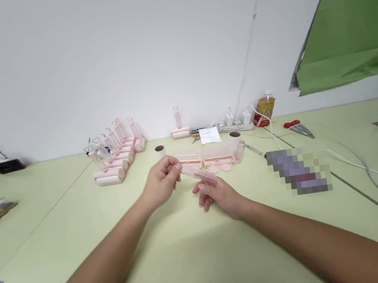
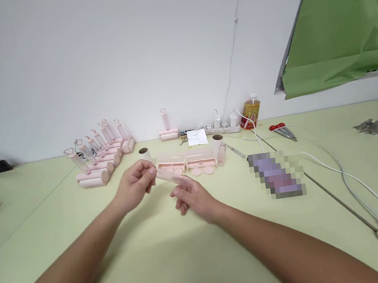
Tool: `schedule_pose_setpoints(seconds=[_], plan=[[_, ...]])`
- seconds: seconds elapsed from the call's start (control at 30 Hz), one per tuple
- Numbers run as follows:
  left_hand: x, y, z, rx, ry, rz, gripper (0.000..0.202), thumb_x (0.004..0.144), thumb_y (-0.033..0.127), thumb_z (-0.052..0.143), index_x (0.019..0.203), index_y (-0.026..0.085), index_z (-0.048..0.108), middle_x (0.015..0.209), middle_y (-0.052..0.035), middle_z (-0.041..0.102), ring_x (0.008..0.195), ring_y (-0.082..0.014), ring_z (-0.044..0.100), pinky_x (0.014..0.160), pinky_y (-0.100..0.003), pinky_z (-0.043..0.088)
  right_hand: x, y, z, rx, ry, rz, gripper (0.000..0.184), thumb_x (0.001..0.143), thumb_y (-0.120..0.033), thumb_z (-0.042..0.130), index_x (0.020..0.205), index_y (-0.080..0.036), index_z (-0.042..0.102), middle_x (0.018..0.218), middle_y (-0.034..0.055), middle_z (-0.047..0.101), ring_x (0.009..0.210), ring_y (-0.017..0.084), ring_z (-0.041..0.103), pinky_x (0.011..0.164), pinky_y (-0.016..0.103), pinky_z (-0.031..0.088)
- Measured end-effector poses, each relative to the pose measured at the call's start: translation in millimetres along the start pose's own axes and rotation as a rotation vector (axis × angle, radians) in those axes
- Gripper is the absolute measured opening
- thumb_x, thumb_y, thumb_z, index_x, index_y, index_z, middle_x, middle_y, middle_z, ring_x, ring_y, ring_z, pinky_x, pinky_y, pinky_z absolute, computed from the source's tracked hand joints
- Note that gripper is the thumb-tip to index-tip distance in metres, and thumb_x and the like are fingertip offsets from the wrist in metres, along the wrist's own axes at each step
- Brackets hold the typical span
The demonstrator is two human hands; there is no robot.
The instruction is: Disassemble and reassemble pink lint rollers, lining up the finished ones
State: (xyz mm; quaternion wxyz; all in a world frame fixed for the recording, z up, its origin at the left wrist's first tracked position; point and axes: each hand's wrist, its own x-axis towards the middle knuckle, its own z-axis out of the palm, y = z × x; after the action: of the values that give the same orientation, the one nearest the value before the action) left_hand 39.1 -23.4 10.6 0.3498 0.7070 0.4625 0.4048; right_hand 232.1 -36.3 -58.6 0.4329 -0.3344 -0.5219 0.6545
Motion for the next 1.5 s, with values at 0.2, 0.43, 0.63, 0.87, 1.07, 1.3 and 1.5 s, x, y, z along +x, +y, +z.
schedule_pose_setpoints(seconds=[0.2,0.43,0.63,0.87,1.07,1.3,1.5], plan=[[-7.6,-46.9,43.1,-0.143,-0.116,-0.178,0.03,0.086,0.052,0.044,0.078,0.023,0.044,0.062,0.0026,0.056,0.047,-0.0117,0.049,0.046,-0.025,0.035,0.4,-8.3,-7.4,0.039,0.123,-0.089,0.037,0.08,-0.043,0.065,0.107,-0.02,0.059,0.066,-0.0039,0.056,0.047,0.01,0.05,0.045,0.025,0.041],[34.6,-77.3,-9.5,0.646,0.26,-0.266,0.034,0.089,0.044,0.043,0.111,0.021,0.054,0.085,-0.0068,0.066,0.083,-0.0239,0.062,0.062,-0.031,0.039,0.7,-12.2,-9.4,-0.105,0.187,-0.1,0.022,0.081,-0.04,0.061,0.077,-0.018,0.06,0.056,-0.0027,0.053,0.05,0.011,0.048,0.05,0.026,0.04],[39.1,-92.5,-14.3,0.635,0.191,-0.299,0.023,0.084,0.039,0.051,0.1,0.024,0.06,0.09,-0.0074,0.068,0.09,-0.0262,0.063,0.066,-0.031,0.041,-2.7,-11.9,-3.4,-0.207,0.083,0.006,0.015,0.08,-0.035,0.056,0.08,-0.02,0.054,0.067,-0.0018,0.058,0.051,0.011,0.05,0.048,0.025,0.039],[24.7,-72.6,-1.4,0.324,0.097,-0.246,0.019,0.086,0.036,0.048,0.079,0.02,0.054,0.075,-0.0019,0.065,0.062,-0.014,0.061,0.054,-0.025,0.043,-1.4,-8.8,-12.3,-0.642,0.08,-0.065,0.032,0.086,-0.043,0.052,0.11,-0.022,0.058,0.066,-0.0044,0.048,0.059,0.013,0.045,0.058,0.027,0.037],[4.0,-42.0,14.1,-0.453,-0.189,-0.225,0.038,0.07,0.046,0.072,0.076,0.018,0.047,0.063,0.0033,0.058,0.049,-0.0087,0.056,0.044,-0.019,0.039,-1.6,-10.7,-15.8,-0.794,0.046,-0.147,0.034,0.088,-0.046,0.052,0.109,-0.02,0.061,0.066,-0.0042,0.045,0.062,0.013,0.043,0.06,0.027,0.033],[-0.7,-44.2,18.0,-0.518,-0.312,-0.225,0.043,0.071,0.048,0.074,0.081,0.018,0.045,0.066,0.0004,0.062,0.059,-0.0137,0.063,0.051,-0.022,0.045,-3.3,-13.5,-12.8,-0.821,-0.036,-0.176,0.03,0.089,-0.044,0.051,0.103,-0.02,0.061,0.064,-0.0051,0.042,0.06,0.012,0.039,0.058,0.025,0.031],[-6.3,-40.6,6.2,-0.117,-0.528,-0.17,0.037,0.083,0.053,0.057,0.079,0.019,0.044,0.062,0.0049,0.051,0.053,-0.0095,0.05,0.052,-0.022,0.037,-5.1,-21.0,-15.8,-1.025,-0.199,-0.234,0.022,0.091,-0.036,0.049,0.095,-0.019,0.063,0.073,-0.0011,0.054,0.066,0.013,0.046,0.061,0.024,0.032]])
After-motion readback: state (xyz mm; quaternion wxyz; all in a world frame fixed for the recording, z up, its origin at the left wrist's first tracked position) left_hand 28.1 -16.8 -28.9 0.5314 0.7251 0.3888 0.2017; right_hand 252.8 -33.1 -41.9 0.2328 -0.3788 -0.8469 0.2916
